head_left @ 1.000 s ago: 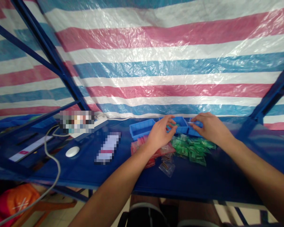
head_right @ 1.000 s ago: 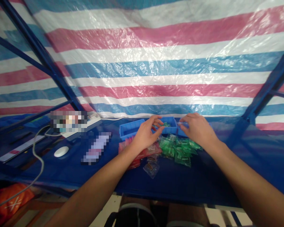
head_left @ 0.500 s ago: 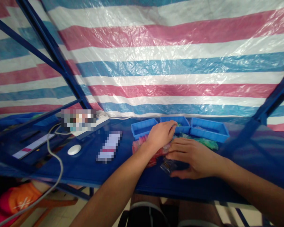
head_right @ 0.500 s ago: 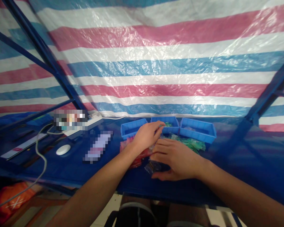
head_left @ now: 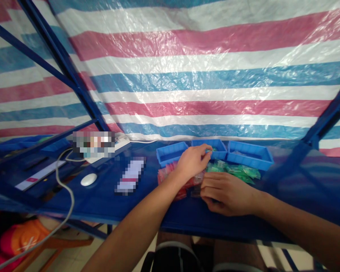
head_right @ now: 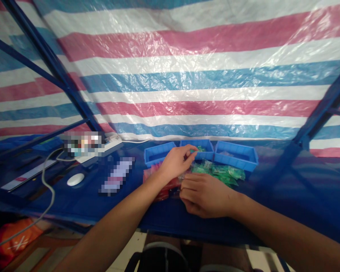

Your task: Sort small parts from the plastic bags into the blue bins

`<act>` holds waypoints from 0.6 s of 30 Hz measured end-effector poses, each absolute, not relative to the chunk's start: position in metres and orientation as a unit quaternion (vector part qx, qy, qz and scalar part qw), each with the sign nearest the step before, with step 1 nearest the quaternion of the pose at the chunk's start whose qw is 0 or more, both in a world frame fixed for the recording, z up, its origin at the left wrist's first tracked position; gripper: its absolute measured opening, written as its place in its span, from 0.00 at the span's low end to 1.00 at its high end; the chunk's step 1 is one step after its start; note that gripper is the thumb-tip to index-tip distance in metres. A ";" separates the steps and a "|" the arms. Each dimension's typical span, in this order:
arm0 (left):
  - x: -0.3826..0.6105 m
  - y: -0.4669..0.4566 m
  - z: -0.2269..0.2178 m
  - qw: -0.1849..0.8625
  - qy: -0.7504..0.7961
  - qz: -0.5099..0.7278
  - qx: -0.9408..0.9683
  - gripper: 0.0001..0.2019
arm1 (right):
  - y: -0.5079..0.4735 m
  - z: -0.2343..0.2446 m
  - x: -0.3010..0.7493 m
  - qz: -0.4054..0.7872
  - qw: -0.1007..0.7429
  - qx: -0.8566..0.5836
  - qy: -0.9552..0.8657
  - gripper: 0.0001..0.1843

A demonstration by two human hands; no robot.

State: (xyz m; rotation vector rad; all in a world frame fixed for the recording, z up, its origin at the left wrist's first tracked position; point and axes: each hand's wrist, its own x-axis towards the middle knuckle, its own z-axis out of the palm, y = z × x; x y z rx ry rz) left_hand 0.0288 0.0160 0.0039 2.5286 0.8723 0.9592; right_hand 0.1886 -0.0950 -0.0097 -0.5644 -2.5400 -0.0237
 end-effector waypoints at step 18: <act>0.038 0.026 -0.006 0.485 0.226 0.398 0.745 0.18 | -0.043 -0.015 0.243 0.282 0.549 -0.479 -0.624 0.18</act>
